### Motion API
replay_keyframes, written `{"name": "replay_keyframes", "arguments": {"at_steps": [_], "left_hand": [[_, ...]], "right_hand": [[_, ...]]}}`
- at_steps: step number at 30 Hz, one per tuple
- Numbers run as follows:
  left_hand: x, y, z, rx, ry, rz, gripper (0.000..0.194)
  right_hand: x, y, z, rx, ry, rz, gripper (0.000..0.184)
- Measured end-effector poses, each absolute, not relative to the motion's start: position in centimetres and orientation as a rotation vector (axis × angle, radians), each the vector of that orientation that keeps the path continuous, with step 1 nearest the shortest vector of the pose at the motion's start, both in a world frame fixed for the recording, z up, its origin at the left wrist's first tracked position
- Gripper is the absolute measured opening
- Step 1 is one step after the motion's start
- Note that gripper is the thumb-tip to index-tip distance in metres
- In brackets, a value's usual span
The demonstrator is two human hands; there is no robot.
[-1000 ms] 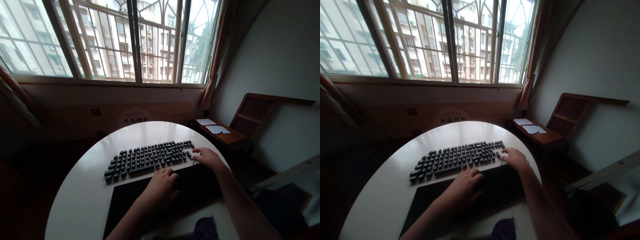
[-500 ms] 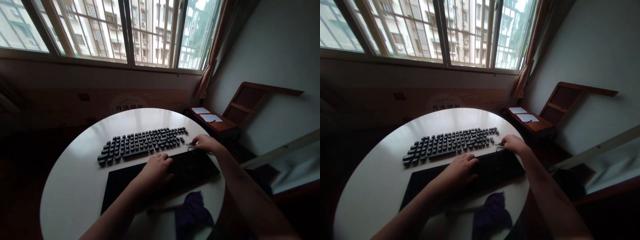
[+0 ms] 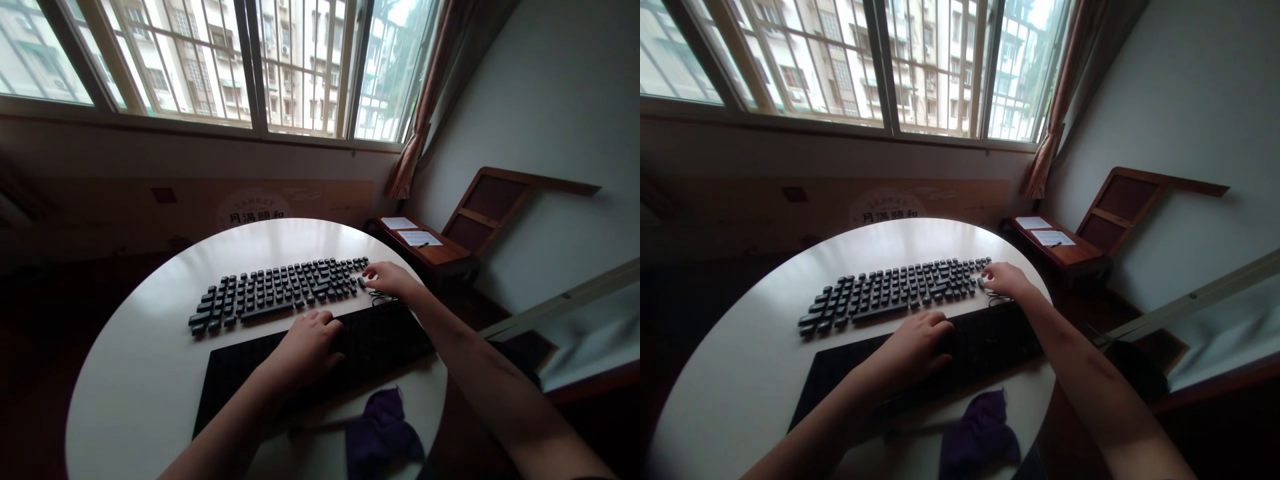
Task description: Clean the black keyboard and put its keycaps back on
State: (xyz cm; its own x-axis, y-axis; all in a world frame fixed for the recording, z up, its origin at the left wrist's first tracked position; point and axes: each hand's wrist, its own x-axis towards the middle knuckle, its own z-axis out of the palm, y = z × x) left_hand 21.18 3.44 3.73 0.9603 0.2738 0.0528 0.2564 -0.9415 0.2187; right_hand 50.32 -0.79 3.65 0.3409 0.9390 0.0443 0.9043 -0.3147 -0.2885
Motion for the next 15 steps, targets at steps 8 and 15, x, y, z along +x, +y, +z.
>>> {"name": "replay_keyframes", "arguments": {"at_steps": [8, 15], "left_hand": [[21.1, 3.4, 3.6, 2.894, 0.398, 0.138, 0.037], [21.2, 3.2, 4.2, 2.891, 0.413, 0.101, 0.038]], "right_hand": [[50.0, 0.0, 2.2, -2.370, -1.668, 0.161, 0.027], [50.1, 0.6, 2.1, -2.377, -1.648, 0.145, 0.025]]}}
